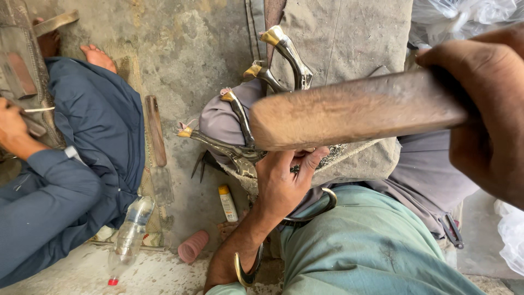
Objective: The person uses a wooden mallet to hammer a metal chisel against a silver-colored metal object with multiple curved horns. The object is held in place on a cloth-covered block. The person repeatedly strikes the chisel to shape or emboss the metal surface.
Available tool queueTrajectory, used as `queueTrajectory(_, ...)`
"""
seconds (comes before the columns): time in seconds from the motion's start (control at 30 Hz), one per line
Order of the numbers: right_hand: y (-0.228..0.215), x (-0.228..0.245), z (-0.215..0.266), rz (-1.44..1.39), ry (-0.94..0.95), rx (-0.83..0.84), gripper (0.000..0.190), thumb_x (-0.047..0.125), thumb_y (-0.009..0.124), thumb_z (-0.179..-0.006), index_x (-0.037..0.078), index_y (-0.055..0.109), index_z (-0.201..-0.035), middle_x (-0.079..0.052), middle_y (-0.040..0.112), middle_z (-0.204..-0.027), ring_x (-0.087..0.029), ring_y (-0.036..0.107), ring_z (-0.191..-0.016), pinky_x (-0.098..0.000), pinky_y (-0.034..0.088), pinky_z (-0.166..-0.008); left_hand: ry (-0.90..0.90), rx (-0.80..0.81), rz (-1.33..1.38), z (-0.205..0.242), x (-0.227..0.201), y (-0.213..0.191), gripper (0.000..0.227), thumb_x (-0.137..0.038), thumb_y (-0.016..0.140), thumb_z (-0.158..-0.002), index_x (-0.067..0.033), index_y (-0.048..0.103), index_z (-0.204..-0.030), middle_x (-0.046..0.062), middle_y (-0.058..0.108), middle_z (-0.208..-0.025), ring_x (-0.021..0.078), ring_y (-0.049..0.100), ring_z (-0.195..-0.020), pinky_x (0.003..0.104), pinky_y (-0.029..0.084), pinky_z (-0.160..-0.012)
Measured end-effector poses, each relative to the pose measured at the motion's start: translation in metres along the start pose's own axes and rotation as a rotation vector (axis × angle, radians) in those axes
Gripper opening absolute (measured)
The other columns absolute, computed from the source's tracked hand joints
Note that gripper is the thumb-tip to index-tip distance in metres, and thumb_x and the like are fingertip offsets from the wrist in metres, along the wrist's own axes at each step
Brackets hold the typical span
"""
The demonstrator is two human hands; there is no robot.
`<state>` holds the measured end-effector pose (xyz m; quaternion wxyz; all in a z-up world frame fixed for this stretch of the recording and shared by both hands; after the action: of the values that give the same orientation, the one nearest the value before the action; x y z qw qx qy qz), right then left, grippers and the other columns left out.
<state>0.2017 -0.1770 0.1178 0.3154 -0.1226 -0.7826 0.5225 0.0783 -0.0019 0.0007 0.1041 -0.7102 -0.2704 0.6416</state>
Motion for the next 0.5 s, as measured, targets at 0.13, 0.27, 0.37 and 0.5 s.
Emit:
queueTrajectory(0.13, 0.008, 0.005, -0.012, 0.137, 0.062, 0.094, 0.053, -0.014, 0.071, -0.08, -0.008, 0.06, -0.131, -0.026, 0.067, -0.103, -0.03, 0.066, -0.079, -0.0382, 0.055, -0.066, 0.014, 0.011, 0.023, -0.002, -0.003, 0.0, 0.021, -0.019, 0.076, -0.099, -0.0043, 0.064, -0.108, 0.007, 0.072, -0.101, 0.0153, 0.077, -0.087, 0.025, 0.068, -0.074)
queueTrajectory(0.27, 0.005, 0.002, -0.013, 0.125, 0.041, 0.089, 0.063, -0.017, 0.069, -0.064, -0.009, 0.064, -0.127, -0.025, 0.067, -0.105, -0.032, 0.068, -0.084, -0.0405, 0.058, -0.072, -0.019, 0.046, 0.05, -0.004, 0.0, 0.002, 0.02, -0.019, 0.073, -0.101, -0.0036, 0.064, -0.109, 0.006, 0.073, -0.099, 0.0146, 0.078, -0.089, 0.025, 0.068, -0.074)
queueTrajectory(0.37, 0.007, -0.006, -0.008, 0.125, 0.069, 0.072, 0.065, -0.016, 0.07, -0.062, -0.009, 0.066, -0.126, -0.023, 0.066, -0.102, -0.031, 0.069, -0.083, -0.04, 0.058, -0.072, -0.035, 0.035, 0.051, -0.004, 0.001, 0.0, 0.022, -0.02, 0.074, -0.101, -0.0032, 0.064, -0.108, 0.006, 0.074, -0.097, 0.0145, 0.078, -0.087, 0.025, 0.067, -0.073)
queueTrajectory(0.5, 0.011, -0.011, 0.002, 0.102, 0.055, 0.081, 0.066, -0.013, 0.075, -0.062, -0.006, 0.065, -0.127, -0.021, 0.065, -0.101, -0.03, 0.067, -0.079, -0.039, 0.056, -0.068, -0.055, 0.05, 0.032, -0.005, 0.002, 0.0, 0.023, -0.021, 0.074, -0.101, -0.0021, 0.065, -0.111, 0.007, 0.076, -0.098, 0.0153, 0.079, -0.087, 0.026, 0.067, -0.072)
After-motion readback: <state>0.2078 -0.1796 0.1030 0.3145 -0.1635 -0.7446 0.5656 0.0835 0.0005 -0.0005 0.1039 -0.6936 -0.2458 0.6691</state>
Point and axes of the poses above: each hand's wrist, its own z-axis away from the middle knuckle, its own y-axis out of the palm, x = y × z, the point moved 9 cm from there along -z, towards the middle knuckle
